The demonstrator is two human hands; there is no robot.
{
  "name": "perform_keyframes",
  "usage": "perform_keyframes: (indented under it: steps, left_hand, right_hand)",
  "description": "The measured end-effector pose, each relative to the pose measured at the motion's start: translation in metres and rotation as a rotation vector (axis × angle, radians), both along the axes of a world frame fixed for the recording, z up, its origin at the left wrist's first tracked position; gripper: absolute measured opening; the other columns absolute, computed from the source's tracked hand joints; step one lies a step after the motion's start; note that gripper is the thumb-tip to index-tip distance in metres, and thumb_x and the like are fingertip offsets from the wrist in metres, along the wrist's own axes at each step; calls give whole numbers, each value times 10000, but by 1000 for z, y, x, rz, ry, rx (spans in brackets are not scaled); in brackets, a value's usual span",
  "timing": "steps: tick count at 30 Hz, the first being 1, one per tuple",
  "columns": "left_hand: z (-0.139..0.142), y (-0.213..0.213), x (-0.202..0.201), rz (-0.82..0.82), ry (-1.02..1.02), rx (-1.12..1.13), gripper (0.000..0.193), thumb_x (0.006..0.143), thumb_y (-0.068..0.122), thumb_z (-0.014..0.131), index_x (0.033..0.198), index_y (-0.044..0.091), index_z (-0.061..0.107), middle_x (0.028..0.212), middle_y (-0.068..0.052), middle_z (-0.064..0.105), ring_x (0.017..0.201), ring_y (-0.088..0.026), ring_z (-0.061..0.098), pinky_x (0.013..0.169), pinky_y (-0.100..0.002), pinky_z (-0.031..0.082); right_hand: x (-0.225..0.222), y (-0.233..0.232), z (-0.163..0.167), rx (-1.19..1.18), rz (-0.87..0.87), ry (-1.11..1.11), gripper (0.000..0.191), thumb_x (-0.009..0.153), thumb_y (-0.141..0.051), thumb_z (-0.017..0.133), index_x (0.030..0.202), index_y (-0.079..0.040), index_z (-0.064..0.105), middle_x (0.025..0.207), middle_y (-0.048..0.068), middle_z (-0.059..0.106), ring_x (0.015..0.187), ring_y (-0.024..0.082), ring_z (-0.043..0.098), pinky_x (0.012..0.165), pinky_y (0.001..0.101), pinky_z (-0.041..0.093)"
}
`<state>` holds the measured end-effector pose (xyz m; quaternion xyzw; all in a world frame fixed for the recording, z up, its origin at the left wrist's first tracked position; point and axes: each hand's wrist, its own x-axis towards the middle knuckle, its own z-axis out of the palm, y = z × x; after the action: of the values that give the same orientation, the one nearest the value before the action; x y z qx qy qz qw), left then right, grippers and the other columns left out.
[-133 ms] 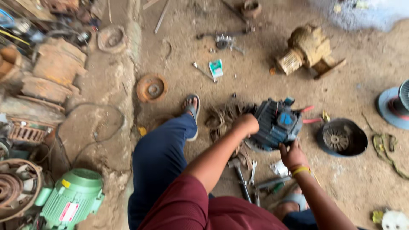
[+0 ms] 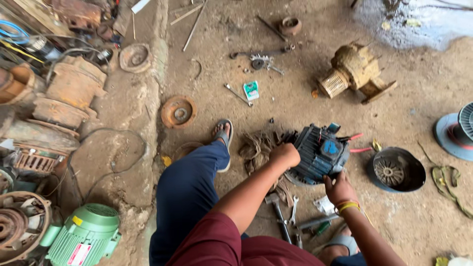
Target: The person sits on the floor and works on a blue electric motor using a rag to wipe the exterior. They use a hammer to tap the motor casing and a wrench to adjust components. The person also uses pliers to manipulate wires inside the motor.
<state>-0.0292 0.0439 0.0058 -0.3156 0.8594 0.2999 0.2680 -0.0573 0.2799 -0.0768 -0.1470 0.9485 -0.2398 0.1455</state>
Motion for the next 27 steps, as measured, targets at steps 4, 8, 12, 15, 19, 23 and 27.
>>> perform_keyframes:
  steps: [4, 8, 12, 15, 19, 23, 27]
  left_hand:
    - [10, 2, -1, -32, 21, -45, 195, 914, 150, 614, 910, 47, 780, 851, -146, 787, 834, -285, 764, 791, -446, 595]
    - [28, 0, -5, -79, 0, -62, 192, 912, 152, 627, 950, 39, 779, 912, -161, 778, 881, -300, 757, 803, -445, 594]
    - [43, -1, 0, -106, -6, -76, 200, 909, 153, 641, 990, 31, 778, 974, -177, 770, 928, -314, 750, 814, -443, 592]
    - [45, 0, 6, -118, -10, -88, 213, 907, 154, 651, 1020, 25, 777, 1021, -188, 764, 964, -325, 744, 823, -442, 591]
    - [42, -1, 12, -127, 2, -102, 236, 905, 155, 664, 1060, 18, 776, 1083, -204, 756, 1011, -340, 737, 835, -441, 590]
    - [45, -2, 18, -130, 11, -114, 265, 902, 157, 677, 1100, 10, 774, 1145, -219, 748, 1059, -354, 730, 846, -440, 589]
    - [51, -1, 21, -131, 2, -107, 267, 910, 155, 676, 1105, -6, 762, 1142, -231, 744, 1037, -367, 737, 829, -456, 590]
  right_hand:
    - [3, -4, 8, -16, -6, 1, 525, 924, -494, 619, 1231, -70, 577, 1211, 257, 683, 1077, 475, 661, 924, 546, 530]
    - [8, -5, 16, -2, -12, -10, 538, 924, -505, 608, 1240, -71, 577, 1232, 252, 673, 1072, 472, 665, 915, 540, 537]
    - [10, -9, 27, 32, -19, -58, 563, 931, -513, 592, 1253, -52, 572, 1262, 249, 657, 1103, 453, 668, 943, 521, 538]
    - [10, -11, 31, 53, 8, -60, 579, 952, -515, 574, 1260, -25, 564, 1260, 258, 659, 1133, 440, 667, 975, 502, 536]
    - [14, -11, 31, -4, 11, -17, 584, 940, -489, 603, 1260, -3, 561, 1249, 282, 657, 1133, 461, 657, 989, 500, 529]
    - [14, -14, 33, -5, 12, -25, 575, 939, -477, 608, 1258, 0, 561, 1232, 272, 676, 1138, 460, 657, 993, 501, 528]
    - [14, -14, 35, -23, 20, -5, 575, 933, -476, 615, 1244, 6, 566, 1233, 280, 666, 1131, 456, 662, 991, 494, 531]
